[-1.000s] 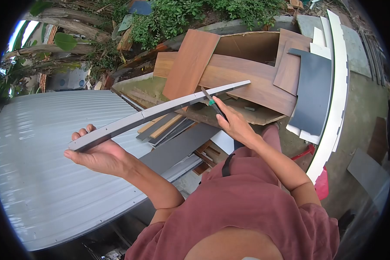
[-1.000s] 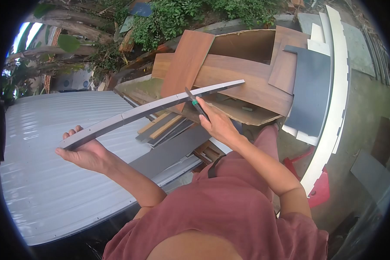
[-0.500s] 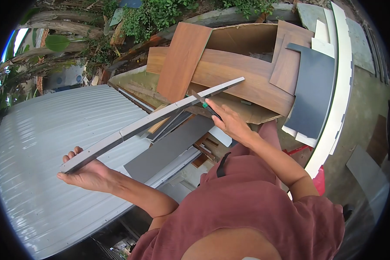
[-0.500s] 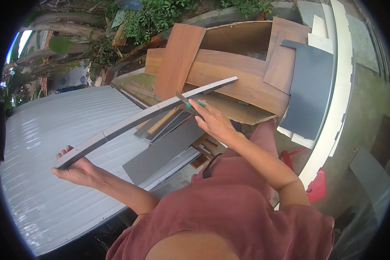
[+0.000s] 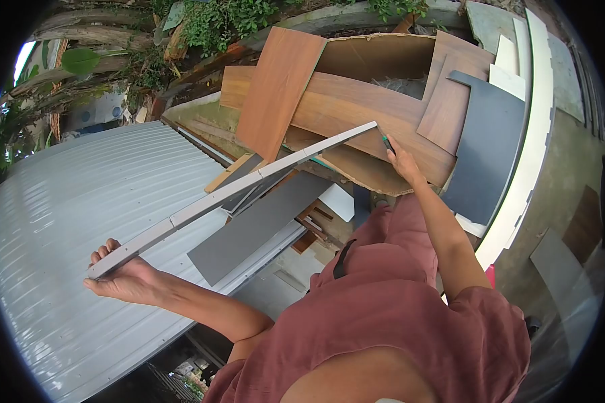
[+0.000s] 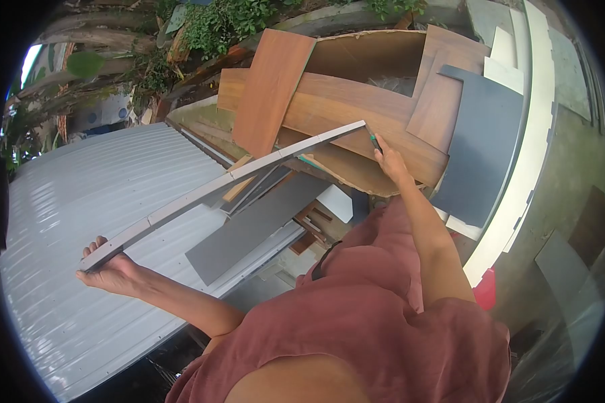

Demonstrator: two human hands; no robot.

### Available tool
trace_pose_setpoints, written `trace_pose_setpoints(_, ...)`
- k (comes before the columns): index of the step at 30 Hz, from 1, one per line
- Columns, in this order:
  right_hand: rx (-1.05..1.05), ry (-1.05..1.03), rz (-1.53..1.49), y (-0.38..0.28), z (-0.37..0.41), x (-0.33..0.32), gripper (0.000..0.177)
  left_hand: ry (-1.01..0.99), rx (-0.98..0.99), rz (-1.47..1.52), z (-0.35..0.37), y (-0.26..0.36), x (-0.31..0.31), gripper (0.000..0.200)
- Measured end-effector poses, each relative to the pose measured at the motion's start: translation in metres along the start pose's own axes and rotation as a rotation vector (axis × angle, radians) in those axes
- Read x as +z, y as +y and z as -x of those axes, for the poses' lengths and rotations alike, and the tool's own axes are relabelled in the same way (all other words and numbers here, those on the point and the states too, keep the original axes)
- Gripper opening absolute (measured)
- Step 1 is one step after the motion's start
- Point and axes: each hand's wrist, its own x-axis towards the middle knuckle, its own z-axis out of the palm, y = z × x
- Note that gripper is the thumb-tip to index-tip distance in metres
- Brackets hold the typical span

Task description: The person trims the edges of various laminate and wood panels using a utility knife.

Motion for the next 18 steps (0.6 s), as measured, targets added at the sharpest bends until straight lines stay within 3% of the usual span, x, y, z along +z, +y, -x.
trace_pose_setpoints(4, -0.037, -0.005, 0.083, 0.0, 0.001, -0.01, 0.05, -0.064, -0.004, 0.065, -0.003, -0.002, 0.001, 0.04)
trace_pose_setpoints(9, -0.093, 0.211, -0.061, -0.011, 0.037, -0.023, 0.05, -0.044, 0.084, 0.232, 0.006, -0.012, 0.004, 0.062)
trace_pose_setpoints(10, 0.035, 0.158, -0.11, -0.012, 0.045, -0.025, 0.05, -0.023, 0.048, 0.156, 0.002, -0.013, 0.0, 0.068)
trace_pose_setpoints(14, 0.056, 0.194, -0.173, -0.011, 0.075, -0.02, 0.051, 0.007, 0.04, 0.173, 0.016, 0.002, 0.018, 0.063)
trace_pose_setpoints(15, 0.002, 0.208, -0.185, -0.022, 0.088, -0.023, 0.051, 0.018, 0.058, 0.18, 0.021, 0.007, 0.018, 0.063)
trace_pose_setpoints(18, -0.072, 0.159, -0.296, -0.101, 0.127, -0.031, 0.052, -0.072, -0.175, 0.443, 0.018, 0.022, -0.005, 0.06)
